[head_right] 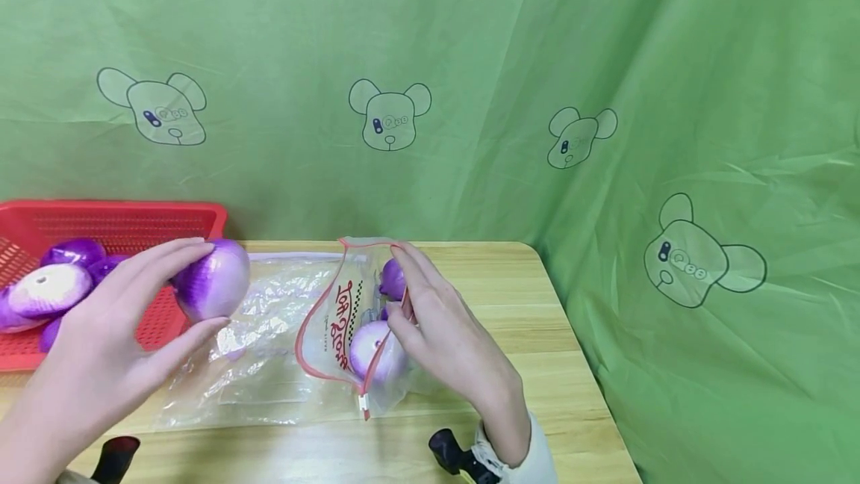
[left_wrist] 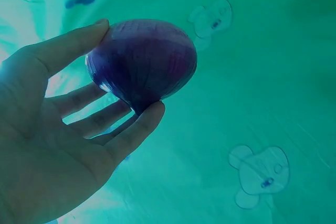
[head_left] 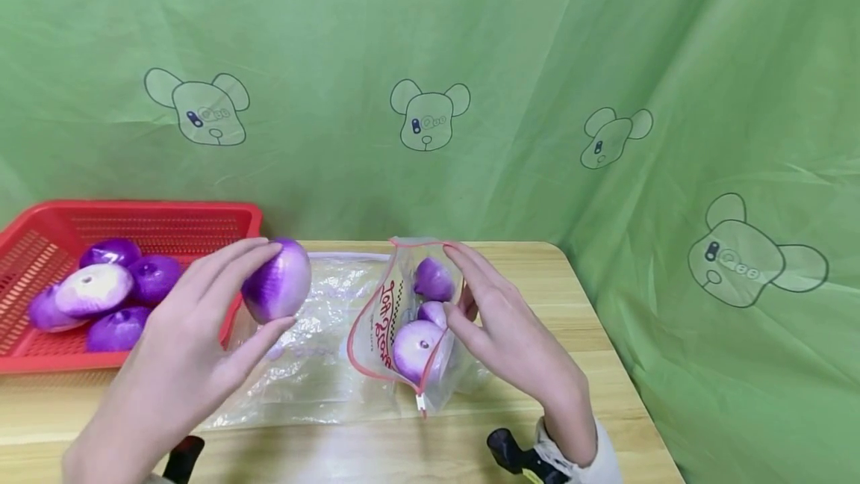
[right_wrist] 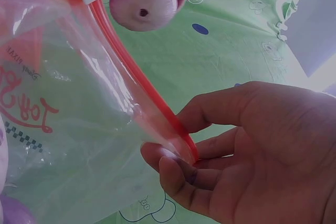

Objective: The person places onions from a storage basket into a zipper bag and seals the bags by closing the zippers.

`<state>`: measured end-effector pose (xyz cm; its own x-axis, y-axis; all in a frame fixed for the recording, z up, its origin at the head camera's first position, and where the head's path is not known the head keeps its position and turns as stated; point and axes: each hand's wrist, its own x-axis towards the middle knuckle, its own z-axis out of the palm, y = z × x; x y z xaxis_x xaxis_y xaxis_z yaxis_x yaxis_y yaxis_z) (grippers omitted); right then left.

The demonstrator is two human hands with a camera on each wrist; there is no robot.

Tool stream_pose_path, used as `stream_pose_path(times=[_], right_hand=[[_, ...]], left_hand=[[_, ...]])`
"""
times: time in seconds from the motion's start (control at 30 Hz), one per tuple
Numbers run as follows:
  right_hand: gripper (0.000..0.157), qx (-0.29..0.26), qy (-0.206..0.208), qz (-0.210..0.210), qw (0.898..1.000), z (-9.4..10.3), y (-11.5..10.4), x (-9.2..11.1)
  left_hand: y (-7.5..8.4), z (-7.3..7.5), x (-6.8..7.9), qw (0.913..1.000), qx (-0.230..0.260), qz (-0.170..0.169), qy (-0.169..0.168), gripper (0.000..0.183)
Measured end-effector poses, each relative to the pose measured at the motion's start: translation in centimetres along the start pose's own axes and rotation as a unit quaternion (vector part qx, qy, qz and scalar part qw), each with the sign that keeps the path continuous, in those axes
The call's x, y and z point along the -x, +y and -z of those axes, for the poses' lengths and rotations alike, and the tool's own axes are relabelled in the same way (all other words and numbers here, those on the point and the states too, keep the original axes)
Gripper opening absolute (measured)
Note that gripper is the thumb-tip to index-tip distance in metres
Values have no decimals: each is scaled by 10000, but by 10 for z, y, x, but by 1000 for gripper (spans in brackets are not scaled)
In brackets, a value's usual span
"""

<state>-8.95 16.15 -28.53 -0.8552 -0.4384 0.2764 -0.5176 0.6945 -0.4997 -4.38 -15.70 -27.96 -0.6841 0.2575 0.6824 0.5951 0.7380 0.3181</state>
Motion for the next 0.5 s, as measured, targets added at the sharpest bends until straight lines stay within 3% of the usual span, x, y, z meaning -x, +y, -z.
stream_pose_path(times=[0.27,0.5], right_hand=[[67,-10,-3,23,10000,0,0,0],[67,-73,-31,8,10000,0,-2,1]], left_hand=[[27,-10,0,9984,268,-500,47,61],[43,-29,2,9941,610,-853,-259,54]])
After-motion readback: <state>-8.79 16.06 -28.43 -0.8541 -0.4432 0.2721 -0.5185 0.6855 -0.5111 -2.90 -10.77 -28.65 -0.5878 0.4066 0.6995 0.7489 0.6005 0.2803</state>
